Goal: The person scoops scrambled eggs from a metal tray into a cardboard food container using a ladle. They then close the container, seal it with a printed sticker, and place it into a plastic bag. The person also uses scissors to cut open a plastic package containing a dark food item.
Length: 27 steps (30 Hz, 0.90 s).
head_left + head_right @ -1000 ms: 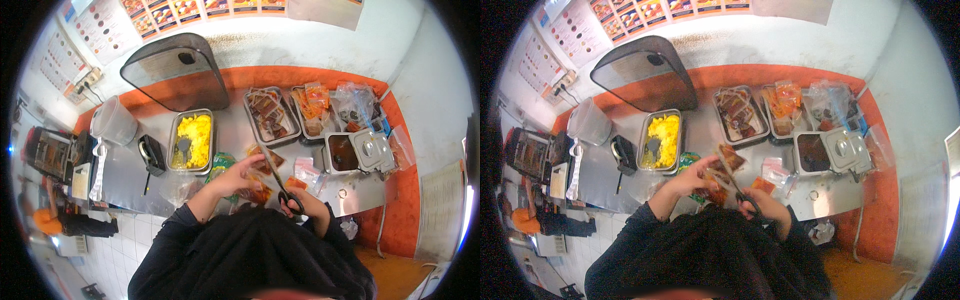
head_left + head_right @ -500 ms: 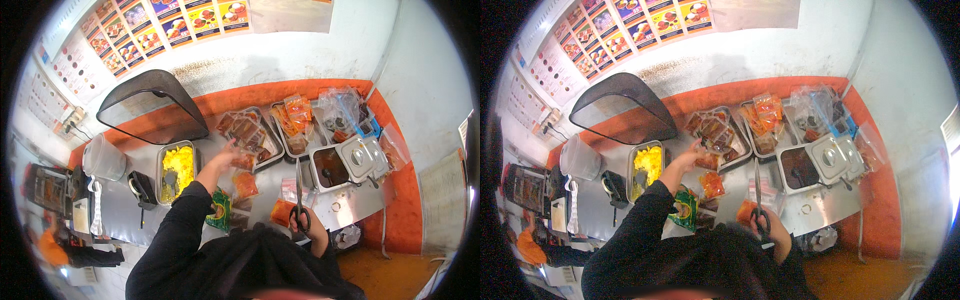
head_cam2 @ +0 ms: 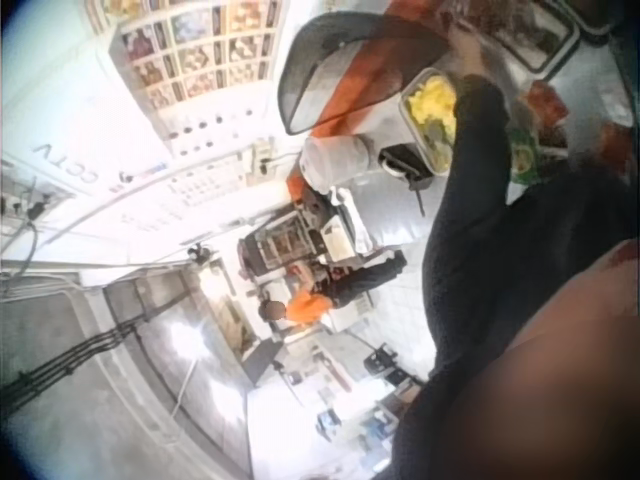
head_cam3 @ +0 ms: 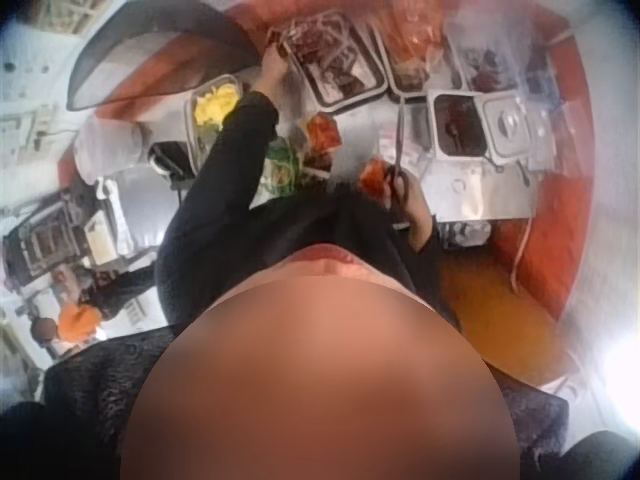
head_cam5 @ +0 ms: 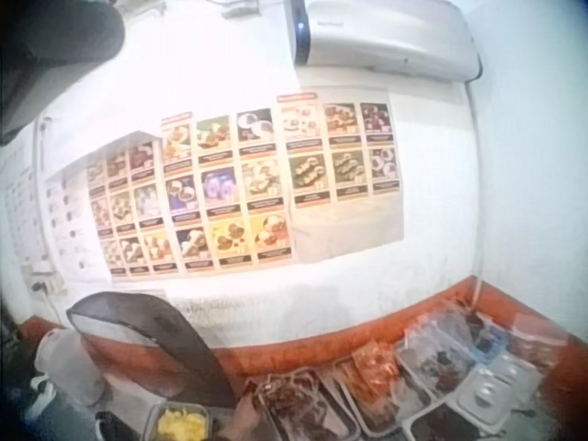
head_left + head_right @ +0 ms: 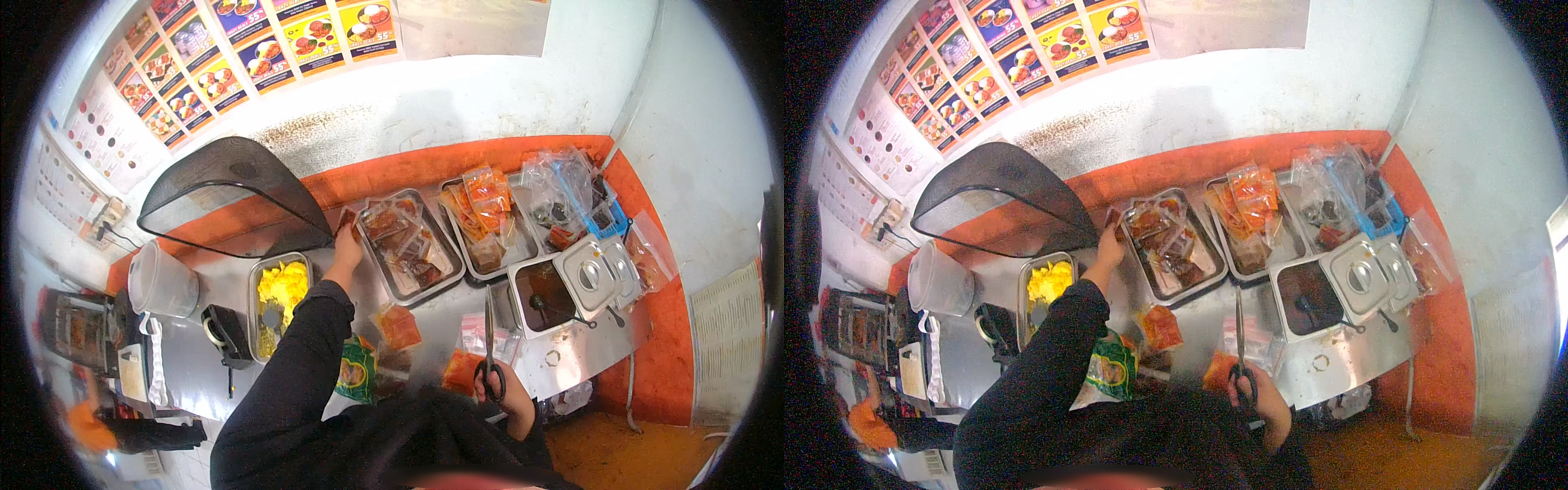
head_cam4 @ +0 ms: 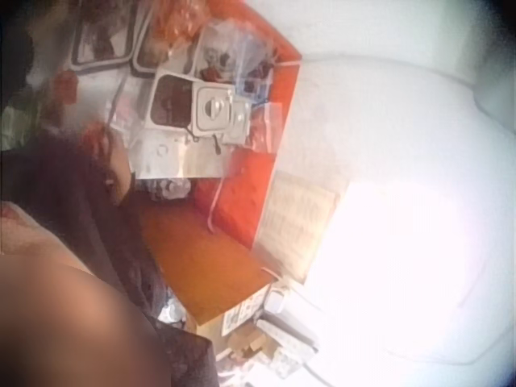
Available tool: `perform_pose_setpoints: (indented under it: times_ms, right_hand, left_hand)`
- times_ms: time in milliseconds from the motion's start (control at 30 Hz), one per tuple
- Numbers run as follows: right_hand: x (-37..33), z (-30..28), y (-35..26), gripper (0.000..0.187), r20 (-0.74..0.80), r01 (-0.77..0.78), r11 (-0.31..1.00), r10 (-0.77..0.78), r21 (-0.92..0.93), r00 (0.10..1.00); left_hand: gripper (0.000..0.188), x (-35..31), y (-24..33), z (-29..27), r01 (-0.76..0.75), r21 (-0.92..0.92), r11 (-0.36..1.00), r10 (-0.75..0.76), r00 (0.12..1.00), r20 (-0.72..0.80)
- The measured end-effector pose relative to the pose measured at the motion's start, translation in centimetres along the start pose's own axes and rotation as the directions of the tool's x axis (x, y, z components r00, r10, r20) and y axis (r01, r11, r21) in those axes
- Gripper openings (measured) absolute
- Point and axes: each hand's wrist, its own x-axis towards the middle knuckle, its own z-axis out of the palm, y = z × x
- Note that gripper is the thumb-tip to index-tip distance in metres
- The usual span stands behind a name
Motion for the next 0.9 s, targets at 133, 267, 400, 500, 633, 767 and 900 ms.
perform_pose_setpoints:
  times_ms: [133, 267, 400, 500, 633, 767, 900]
  right_hand:
    - [0.1, -0.7, 0.9, 0.053, -0.025, -0.024, 0.999, 0.024, 0.022, 0.999]
    - [1.3, -0.4, 1.4, 0.05, -0.038, -0.023, 0.999, 0.025, 0.042, 0.999]
    - [2.5, 0.4, 1.2, 0.046, -0.014, -0.008, 1.0, 0.008, 0.024, 1.0]
    - [3.4, 0.7, 0.8, 0.045, 0.012, -0.025, 0.999, 0.024, 0.036, 1.0]
    - [4.3, 1.8, -0.8, 0.05, 0.001, -0.063, 0.998, 0.063, 0.011, 0.998]
    - [4.0, 0.9, 0.0, 0.051, 0.042, -0.071, 0.996, 0.069, 0.051, 0.997]
    - [3.3, 0.0, 0.4, 0.054, 0.045, -0.043, 0.995, 0.039, 0.092, 0.998]
  left_hand:
    - [0.052, -0.5, 2.8, -1.0, 0.108, 0.048, 0.993, -0.115, 0.979, 0.17]
    - [0.033, -1.0, 2.5, -1.5, 0.06, 0.111, 0.992, -0.069, 0.994, 0.079]
    - [0.021, -1.0, 2.9, -2.2, 0.043, -0.023, 0.999, -0.045, 0.993, -0.108]
    - [0.02, -0.6, 8.0, -5.1, -0.075, -0.251, 0.965, 0.0, 0.958, -0.285]
    - [0.033, 0.7, 13.7, -6.5, -0.399, -0.119, 0.909, 0.374, 0.909, -0.186]
    - [0.031, 1.6, 14.4, -2.2, -0.515, 0.134, 0.847, 0.502, 0.856, 0.121]
    - [0.028, 1.9, 16.8, -2.2, -0.482, 0.312, 0.819, 0.316, 0.832, 0.455]
